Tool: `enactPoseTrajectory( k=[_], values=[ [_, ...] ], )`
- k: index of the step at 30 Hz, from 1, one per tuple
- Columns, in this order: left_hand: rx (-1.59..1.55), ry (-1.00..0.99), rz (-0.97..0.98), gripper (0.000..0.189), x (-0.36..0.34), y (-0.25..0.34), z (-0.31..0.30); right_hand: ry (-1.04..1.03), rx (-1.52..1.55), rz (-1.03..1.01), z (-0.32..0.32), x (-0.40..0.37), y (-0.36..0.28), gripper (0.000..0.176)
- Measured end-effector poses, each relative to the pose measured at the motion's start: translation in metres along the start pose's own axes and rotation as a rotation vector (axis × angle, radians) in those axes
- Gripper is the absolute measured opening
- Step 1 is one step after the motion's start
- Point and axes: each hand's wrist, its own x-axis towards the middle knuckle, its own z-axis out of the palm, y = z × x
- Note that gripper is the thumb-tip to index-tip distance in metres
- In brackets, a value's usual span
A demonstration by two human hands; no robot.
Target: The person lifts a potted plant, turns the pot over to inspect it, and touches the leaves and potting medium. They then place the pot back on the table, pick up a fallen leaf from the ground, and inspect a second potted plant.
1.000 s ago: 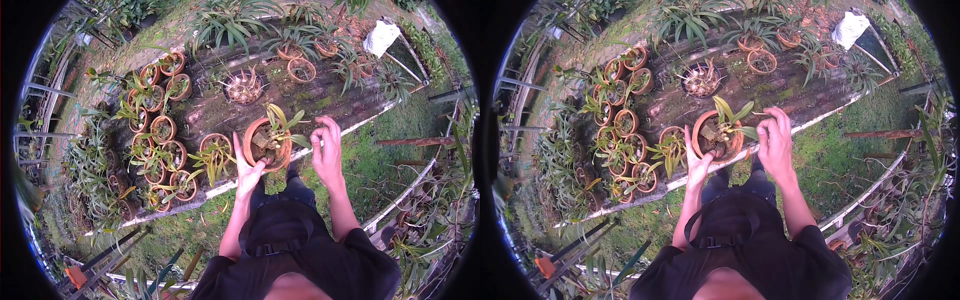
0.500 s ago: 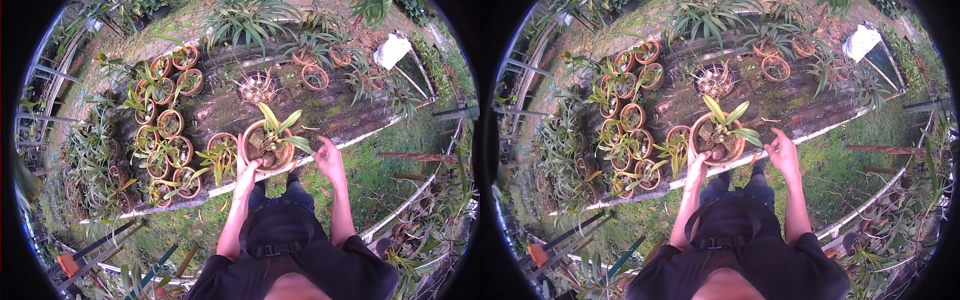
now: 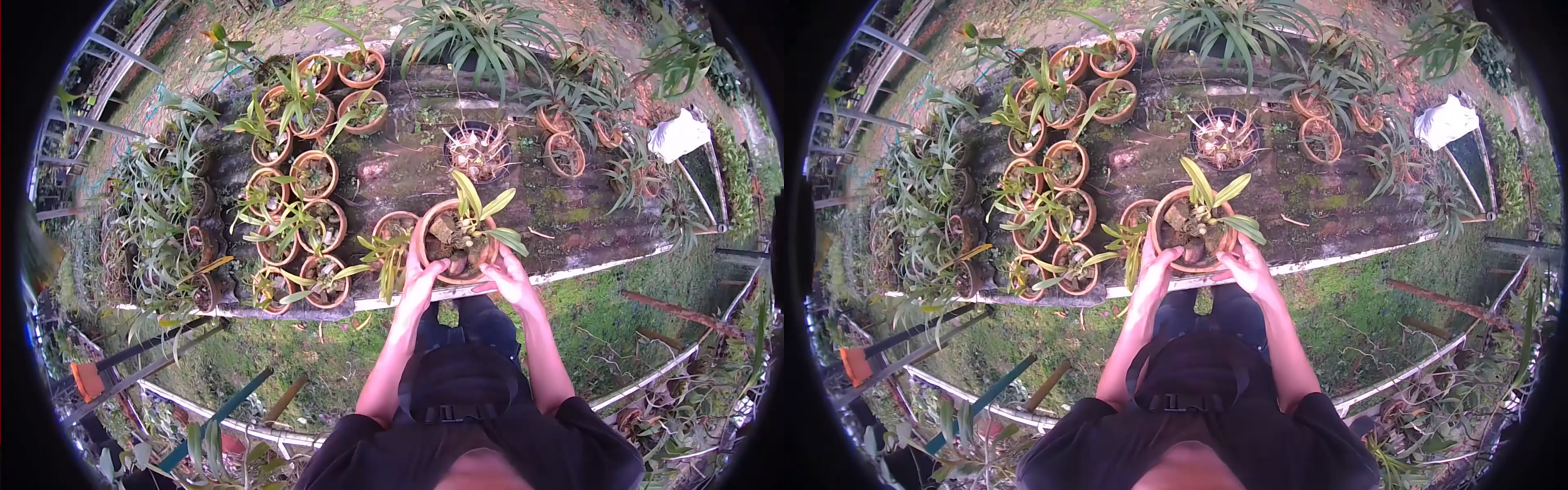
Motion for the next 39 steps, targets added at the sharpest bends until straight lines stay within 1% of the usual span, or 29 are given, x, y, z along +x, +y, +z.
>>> enactPoseTrajectory(
  k=[1,2,4,5,8,9,10,11,12,14,15,16,18,19,20,21,22,24,25,26,28,29,30,32,33,35,36,37,39],
  values=[
    [0.005,-0.045,0.045,0.082,0.005,0.002,-0.002,0.028,-0.031,-0.011,0.001,0.009,0.004,0.066],
    [0.021,-0.047,0.067,0.082,0.010,0.004,-0.003,0.055,-0.062,-0.021,0.005,0.016,0.003,0.066],
    [0.054,-0.050,0.104,0.083,0.020,0.008,-0.004,0.019,0.061,-0.012,0.006,0.033,-0.003,0.069],
    [0.009,-0.039,0.085,0.082,0.026,0.013,-0.003,0.002,0.107,-0.023,0.011,0.040,-0.012,0.068],
    [0.126,0.038,0.073,0.073,0.052,0.027,-0.002,-0.044,0.177,-0.075,0.021,0.068,-0.031,0.066],
    [0.181,0.058,0.143,0.069,0.058,0.034,0.001,-0.087,0.203,-0.051,0.018,0.083,-0.032,0.064],
    [0.150,0.054,0.134,0.068,0.062,0.044,0.002,-0.127,0.233,-0.030,0.017,0.097,-0.033,0.062],
    [0.119,0.047,0.120,0.067,0.064,0.057,0.004,-0.170,0.286,-0.076,0.020,0.106,-0.040,0.062],
    [0.084,0.039,0.101,0.066,0.065,0.068,0.004,-0.158,0.266,-0.061,0.021,0.125,-0.037,0.062],
    [0.189,0.057,0.081,0.062,0.068,0.088,-0.011,-0.162,0.242,-0.110,0.022,0.155,-0.037,0.064],
    [0.163,0.116,0.135,0.059,0.070,0.089,-0.020,-0.107,0.214,-0.086,0.026,0.171,-0.040,0.068],
    [0.137,0.177,0.190,0.057,0.071,0.090,-0.028,-0.124,0.218,-0.106,0.029,0.186,-0.043,0.072],
    [0.266,0.371,0.298,0.046,0.063,0.093,-0.038,-0.104,0.170,-0.043,0.035,0.220,-0.041,0.076],
    [0.247,0.472,0.384,0.030,0.062,0.079,-0.060,-0.127,0.114,-0.025,0.038,0.234,-0.043,0.080],
    [0.224,0.585,0.410,0.017,0.057,0.071,-0.076,-0.082,0.116,-0.009,0.044,0.247,-0.038,0.082],
    [0.212,0.721,0.400,0.012,0.050,0.069,-0.079,-0.058,0.084,0.014,0.049,0.259,-0.030,0.077],
    [0.214,0.810,0.416,0.013,0.043,0.066,-0.086,-0.036,0.052,0.039,0.053,0.270,-0.021,0.073],
    [0.160,0.967,0.429,0.020,0.028,0.046,-0.113,-0.004,0.003,0.085,0.059,0.288,-0.008,0.077],
    [0.190,1.050,0.466,0.028,0.022,0.036,-0.124,0.020,-0.017,0.113,0.060,0.299,0.002,0.079],
    [0.152,1.124,0.416,0.034,0.012,0.036,-0.126,0.040,-0.031,0.127,0.058,0.310,0.015,0.081],
    [0.205,1.297,0.438,0.038,-0.003,0.003,-0.164,0.056,-0.001,0.141,0.054,0.322,0.035,0.076],
    [0.196,1.383,0.508,0.039,-0.003,-0.001,-0.162,0.058,-0.024,0.125,0.049,0.333,0.050,0.071],
    [0.237,1.452,0.465,0.038,-0.010,-0.007,-0.169,0.087,-0.041,0.143,0.050,0.335,0.051,0.066],
    [0.317,1.585,0.371,0.037,-0.028,-0.031,-0.188,0.105,-0.041,0.148,0.049,0.337,0.053,0.067],
    [0.430,1.628,0.418,0.027,-0.032,-0.045,-0.199,0.095,-0.051,0.136,0.047,0.337,0.055,0.067],
    [0.204,1.706,0.246,0.032,-0.035,-0.058,-0.213,0.102,-0.007,0.159,0.043,0.338,0.059,0.071],
    [0.089,1.732,0.164,0.038,-0.035,-0.062,-0.217,0.103,-0.007,0.164,0.043,0.338,0.059,0.072],
    [-0.025,1.604,0.079,0.051,-0.042,-0.078,-0.239,0.093,0.000,0.147,0.045,0.336,0.059,0.072],
    [-0.161,1.285,0.100,0.056,-0.049,-0.072,-0.245,0.078,0.018,0.108,0.046,0.329,0.058,0.072]
  ],
)
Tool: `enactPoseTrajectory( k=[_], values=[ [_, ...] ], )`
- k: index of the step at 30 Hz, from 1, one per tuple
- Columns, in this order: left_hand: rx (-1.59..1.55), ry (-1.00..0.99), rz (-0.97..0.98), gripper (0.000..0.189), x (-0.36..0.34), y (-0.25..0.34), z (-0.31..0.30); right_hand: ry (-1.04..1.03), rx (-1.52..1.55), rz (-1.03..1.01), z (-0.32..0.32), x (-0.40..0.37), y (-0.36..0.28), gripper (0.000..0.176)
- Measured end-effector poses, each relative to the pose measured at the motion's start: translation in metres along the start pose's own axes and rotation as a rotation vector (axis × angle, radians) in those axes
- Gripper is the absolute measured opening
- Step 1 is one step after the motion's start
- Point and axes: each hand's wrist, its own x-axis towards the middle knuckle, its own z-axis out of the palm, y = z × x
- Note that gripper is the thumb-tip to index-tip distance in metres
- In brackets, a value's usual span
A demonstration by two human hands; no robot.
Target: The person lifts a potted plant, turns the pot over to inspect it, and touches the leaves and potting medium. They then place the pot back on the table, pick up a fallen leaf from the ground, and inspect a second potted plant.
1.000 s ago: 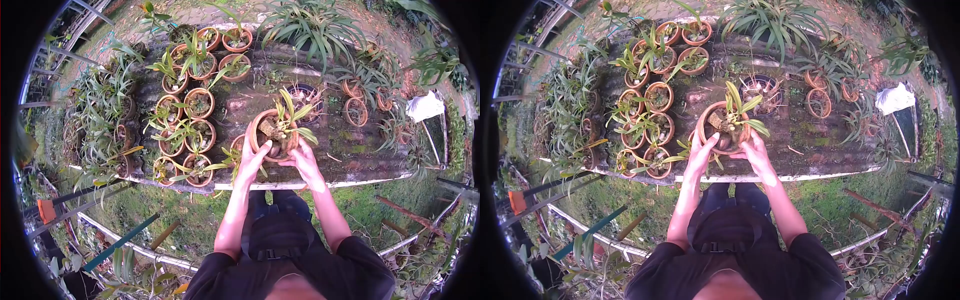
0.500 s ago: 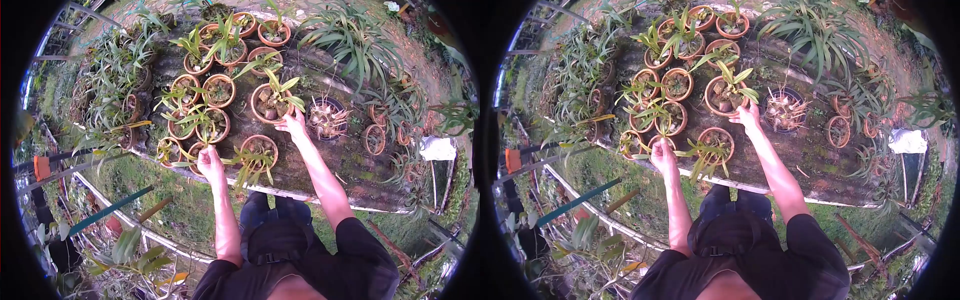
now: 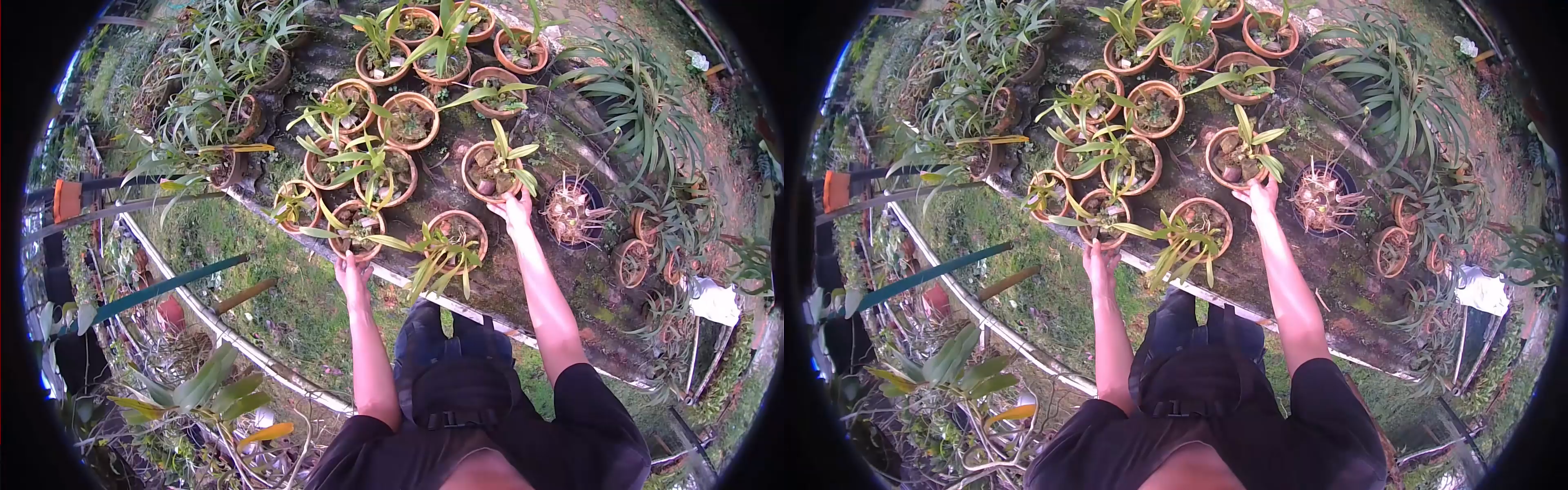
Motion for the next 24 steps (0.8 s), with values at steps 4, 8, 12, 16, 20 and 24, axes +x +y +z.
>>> enactPoseTrajectory(
  k=[4,8,12,16,20,24],
  values=[
    [-0.173,-0.194,-0.077,0.048,0.007,0.006,0.006,-0.099,-0.035,0.055,-0.004,-0.002,-0.004,0.072],
    [-0.258,-0.282,-0.102,0.051,0.020,0.000,-0.002,-0.066,-0.175,0.122,-0.008,-0.007,-0.003,0.060],
    [-0.270,-0.246,-0.089,0.056,0.026,-0.003,-0.006,0.063,-0.336,0.014,-0.014,-0.032,0.008,0.065],
    [-0.235,-0.297,-0.037,0.055,0.019,0.007,-0.015,0.121,-0.495,-0.171,-0.026,-0.082,0.012,0.063],
    [-0.113,-0.362,-0.028,0.041,0.011,0.054,-0.033,0.082,-0.472,-0.261,-0.036,-0.132,0.013,0.053],
    [-0.002,-0.511,-0.049,0.032,0.014,0.107,-0.042,0.006,-0.450,-0.246,-0.026,-0.163,0.016,0.044]
  ],
)
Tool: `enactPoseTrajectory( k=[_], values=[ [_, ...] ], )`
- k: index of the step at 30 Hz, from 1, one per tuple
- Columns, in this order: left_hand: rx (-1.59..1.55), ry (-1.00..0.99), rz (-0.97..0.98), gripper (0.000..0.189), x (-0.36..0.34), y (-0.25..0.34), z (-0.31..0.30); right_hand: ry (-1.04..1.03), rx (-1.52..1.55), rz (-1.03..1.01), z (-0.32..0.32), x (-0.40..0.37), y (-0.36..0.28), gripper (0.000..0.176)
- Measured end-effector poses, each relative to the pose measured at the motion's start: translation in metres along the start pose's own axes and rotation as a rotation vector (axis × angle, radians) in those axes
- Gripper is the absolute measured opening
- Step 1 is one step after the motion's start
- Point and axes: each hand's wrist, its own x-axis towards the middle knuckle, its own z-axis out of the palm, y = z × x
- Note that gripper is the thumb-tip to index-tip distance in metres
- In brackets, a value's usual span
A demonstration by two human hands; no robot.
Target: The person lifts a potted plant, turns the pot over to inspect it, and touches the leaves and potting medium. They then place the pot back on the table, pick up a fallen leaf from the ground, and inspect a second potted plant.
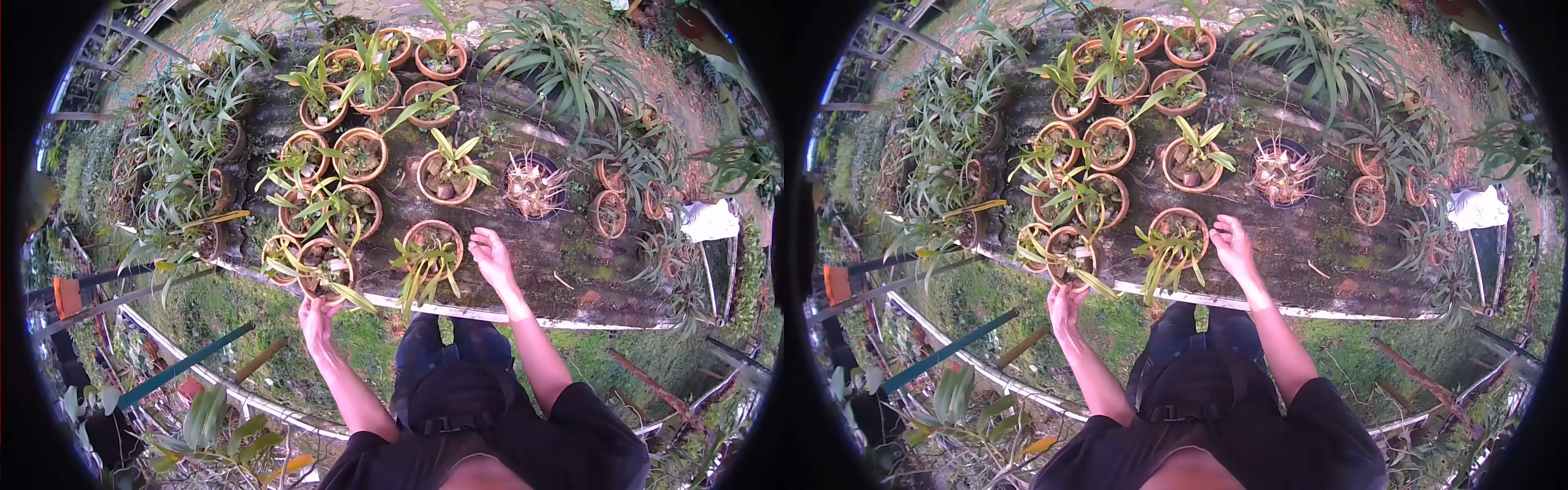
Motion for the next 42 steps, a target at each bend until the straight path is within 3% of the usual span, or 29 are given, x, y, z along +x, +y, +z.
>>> enactPoseTrajectory(
  k=[4,7,11,12,16,18,23,27,28,31,35,36,39,42],
  values=[
    [0.056,-0.198,0.055,0.029,-0.019,0.044,0.028,-0.085,0.016,-0.179,0.011,-0.029,-0.049,0.033],
    [0.113,-0.336,0.137,0.034,-0.012,0.055,0.048,-0.236,0.032,-0.198,0.012,-0.054,-0.106,0.029],
    [0.160,-0.379,0.133,0.043,-0.050,0.079,0.152,-0.286,0.042,-0.203,0.015,-0.082,-0.158,0.041],
    [0.189,-0.419,0.129,0.044,-0.053,0.075,0.165,-0.248,0.097,-0.230,0.014,-0.086,-0.155,0.055],
    [0.188,-0.602,0.037,0.051,-0.080,0.062,0.222,-0.188,0.197,-0.251,-0.007,-0.107,-0.163,0.063],
    [0.241,-0.659,0.026,0.050,-0.086,0.049,0.239,-0.078,0.145,-0.288,-0.023,-0.120,-0.155,0.063],
    [0.176,-0.853,-0.229,0.049,-0.089,0.016,0.258,0.173,-0.067,-0.322,-0.073,-0.159,-0.134,0.053],
    [0.065,-0.992,-0.476,0.041,-0.088,-0.015,0.269,0.292,0.087,-0.369,-0.101,-0.184,-0.126,0.050],
    [0.042,-0.969,-0.510,0.033,-0.090,-0.025,0.272,0.261,0.155,-0.415,-0.110,-0.188,-0.120,0.050],
    [0.084,-1.009,-0.617,0.032,-0.098,-0.043,0.286,0.202,0.304,-0.499,-0.133,-0.198,-0.097,0.047],
    [0.211,-0.926,-0.590,0.032,-0.118,-0.066,0.294,0.252,0.394,-0.482,-0.155,-0.222,-0.086,0.039],
    [0.259,-0.856,-0.474,0.028,-0.129,-0.075,0.299,0.273,0.436,-0.459,-0.160,-0.229,-0.089,0.036],
    [0.339,-0.862,-0.419,0.025,-0.170,-0.070,0.317,0.371,0.307,-0.548,-0.169,-0.237,-0.082,0.037],
    [0.324,-0.858,-0.472,0.026,-0.168,-0.086,0.317,0.491,0.254,-0.575,-0.172,-0.242,-0.071,0.029]
  ],
)
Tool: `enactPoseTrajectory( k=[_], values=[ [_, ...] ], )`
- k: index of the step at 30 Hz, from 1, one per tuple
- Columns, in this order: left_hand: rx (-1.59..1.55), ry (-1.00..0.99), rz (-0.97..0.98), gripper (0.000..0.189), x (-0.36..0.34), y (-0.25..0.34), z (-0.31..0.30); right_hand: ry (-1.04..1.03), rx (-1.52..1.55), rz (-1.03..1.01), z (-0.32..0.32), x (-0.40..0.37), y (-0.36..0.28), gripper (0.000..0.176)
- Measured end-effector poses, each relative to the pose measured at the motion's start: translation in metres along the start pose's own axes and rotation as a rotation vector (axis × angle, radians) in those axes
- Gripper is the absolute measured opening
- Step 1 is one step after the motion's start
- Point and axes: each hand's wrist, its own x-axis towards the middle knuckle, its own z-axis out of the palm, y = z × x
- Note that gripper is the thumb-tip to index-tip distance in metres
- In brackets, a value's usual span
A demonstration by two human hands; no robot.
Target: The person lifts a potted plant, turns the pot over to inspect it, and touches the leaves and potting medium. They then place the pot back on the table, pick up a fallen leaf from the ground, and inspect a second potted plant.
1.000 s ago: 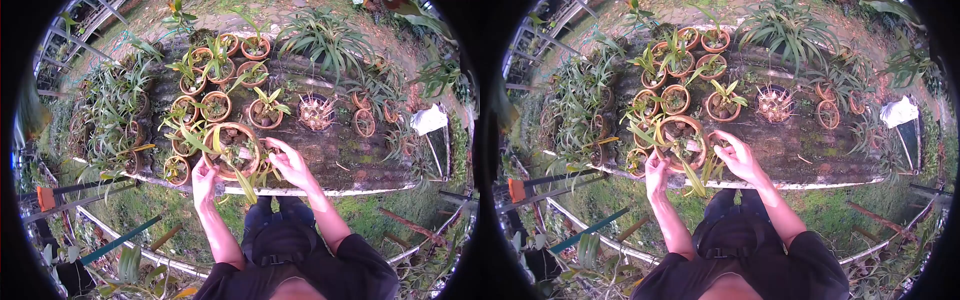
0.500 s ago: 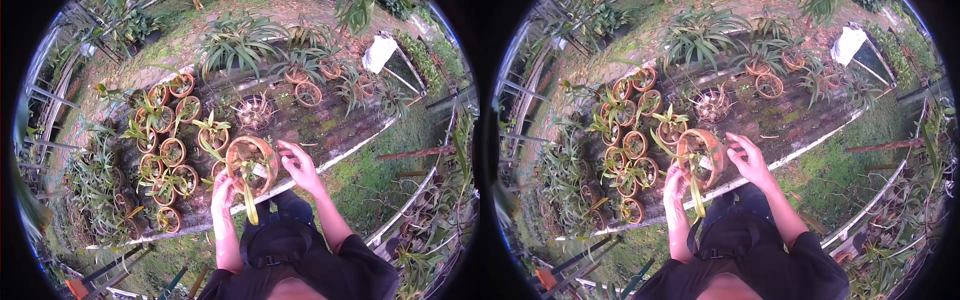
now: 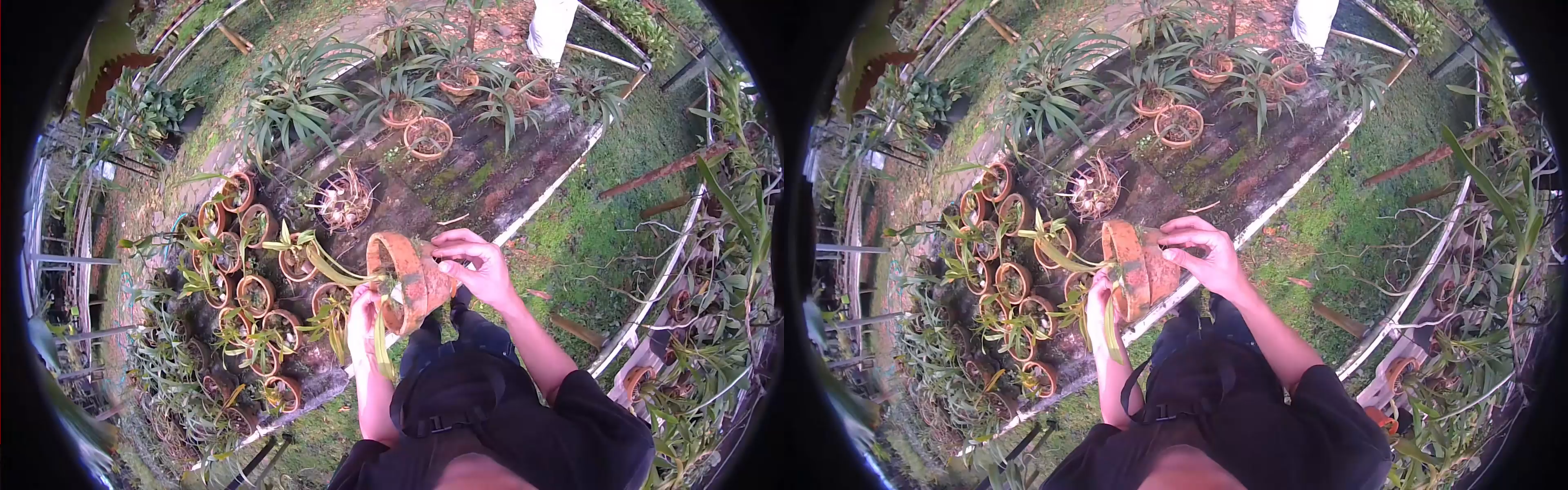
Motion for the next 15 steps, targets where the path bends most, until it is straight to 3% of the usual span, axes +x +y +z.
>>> enactPoseTrajectory(
  k=[4,7,10,13,15],
  values=[
    [-0.005,0.011,-0.016,0.026,0.006,-0.010,0.000,0.088,0.095,0.072,-0.003,-0.003,-0.012,0.017],
    [-0.002,-0.011,-0.001,0.024,-0.002,-0.009,0.013,0.099,-0.022,0.002,-0.007,-0.003,-0.021,0.006],
    [-0.003,0.050,0.036,0.028,-0.008,-0.009,0.019,0.198,0.209,0.064,-0.005,-0.005,-0.020,0.007],
    [-0.052,-0.109,-0.018,0.030,0.033,-0.035,-0.057,0.166,0.133,0.170,-0.032,-0.008,-0.023,0.006],
    [0.003,-0.043,0.052,0.033,0.010,-0.024,-0.029,0.079,-0.699,0.208,-0.059,-0.012,-0.047,0.009]
  ],
)
